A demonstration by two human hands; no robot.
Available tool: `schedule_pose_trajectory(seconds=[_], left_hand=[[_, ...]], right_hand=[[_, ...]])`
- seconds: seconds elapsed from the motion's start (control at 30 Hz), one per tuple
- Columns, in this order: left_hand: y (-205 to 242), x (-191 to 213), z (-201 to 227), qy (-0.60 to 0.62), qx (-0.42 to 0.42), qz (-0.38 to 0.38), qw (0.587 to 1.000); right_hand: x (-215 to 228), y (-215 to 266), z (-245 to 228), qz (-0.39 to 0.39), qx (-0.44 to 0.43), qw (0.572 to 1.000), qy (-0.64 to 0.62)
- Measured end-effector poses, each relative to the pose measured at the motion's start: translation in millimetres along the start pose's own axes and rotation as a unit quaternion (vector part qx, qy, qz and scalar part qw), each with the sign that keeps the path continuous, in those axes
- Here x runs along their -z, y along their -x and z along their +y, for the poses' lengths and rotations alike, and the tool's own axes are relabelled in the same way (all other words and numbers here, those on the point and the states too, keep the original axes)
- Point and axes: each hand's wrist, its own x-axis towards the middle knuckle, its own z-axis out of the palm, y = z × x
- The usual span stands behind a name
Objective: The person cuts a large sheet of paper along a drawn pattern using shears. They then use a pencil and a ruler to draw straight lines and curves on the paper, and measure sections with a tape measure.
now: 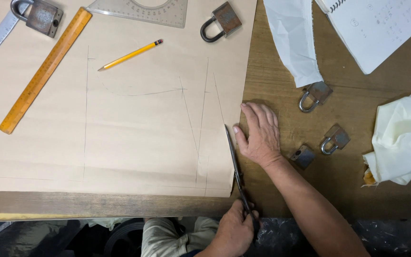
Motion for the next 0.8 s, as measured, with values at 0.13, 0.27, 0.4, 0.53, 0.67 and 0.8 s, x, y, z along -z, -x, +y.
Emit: schedule_pose_trajectory(seconds=[0.13,0.27,0.4,0.53,0.67,0.8], left_hand=[[8,14,27,0.032,0.027,-0.018,0.999],[8,23,42,-0.006,0.044,-0.011,0.999],[3,23,39,-0.024,0.021,-0.004,0.999],[1,18,36,0.062,0.032,-0.012,0.997],[-1,15,34,0.083,0.033,-0.012,0.996],[2,22,43,0.068,0.048,-0.019,0.996]], right_hand=[[-3,2,2,-0.008,-0.005,1.0,0.004],[-3,1,2,-0.006,-0.008,1.0,0.001],[-3,2,3,-0.01,-0.011,1.0,-0.004],[-2,1,2,-0.005,-0.01,1.0,-0.003],[0,-1,2,-0.009,-0.006,1.0,-0.006],[1,-1,2,-0.007,0.001,1.0,-0.014]])
